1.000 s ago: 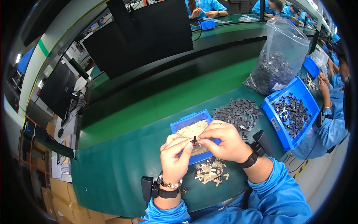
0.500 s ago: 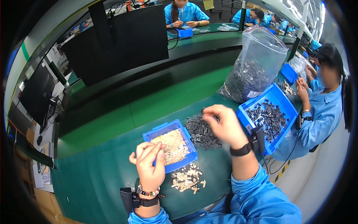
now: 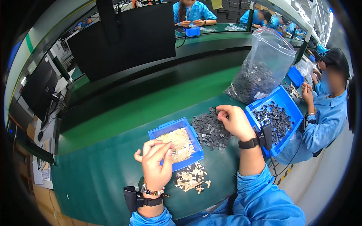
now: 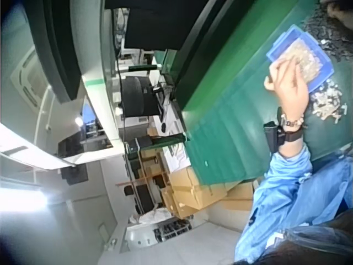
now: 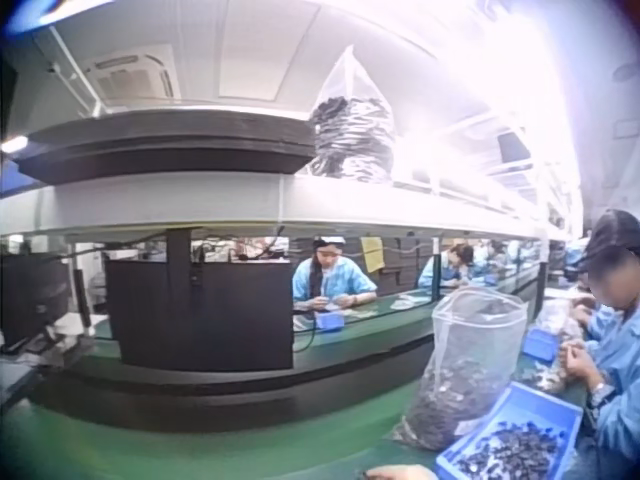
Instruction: Sorting small plastic or rubber components into bins on a factory assembly line.
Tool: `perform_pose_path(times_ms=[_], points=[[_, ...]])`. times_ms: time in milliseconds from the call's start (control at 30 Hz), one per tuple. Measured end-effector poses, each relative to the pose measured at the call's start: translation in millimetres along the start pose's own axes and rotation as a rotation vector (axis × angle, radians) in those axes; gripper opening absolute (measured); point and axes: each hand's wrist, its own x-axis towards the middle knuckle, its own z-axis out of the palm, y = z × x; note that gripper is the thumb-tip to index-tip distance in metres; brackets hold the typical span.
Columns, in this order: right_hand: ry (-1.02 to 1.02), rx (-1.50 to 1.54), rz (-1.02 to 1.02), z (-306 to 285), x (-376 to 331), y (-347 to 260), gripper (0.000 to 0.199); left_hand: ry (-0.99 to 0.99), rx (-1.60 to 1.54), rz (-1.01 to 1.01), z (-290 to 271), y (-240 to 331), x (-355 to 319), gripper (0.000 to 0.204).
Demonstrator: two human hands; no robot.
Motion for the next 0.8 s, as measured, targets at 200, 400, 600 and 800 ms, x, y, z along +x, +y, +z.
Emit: perform_pose_path(times_ms=[200,400,600,800], points=[[-0.428,0.931,-0.058,17,-24,-63,0.039,-0.013,-0.005,0.222,4,3,-2,0.026],[-0.614,1.127,0.083,39,-31,-80,0.038,0.055,-0.023,0.329,2,4,-2,0.013],[-0.472,1.017,0.091,35,-34,-84,0.017,0.046,0.060,0.290,-1,2,-1,0.010],[-0.489,0.900,0.177,33,-36,-88,0.005,0.076,0.146,0.348,0,0,0,0.009]])
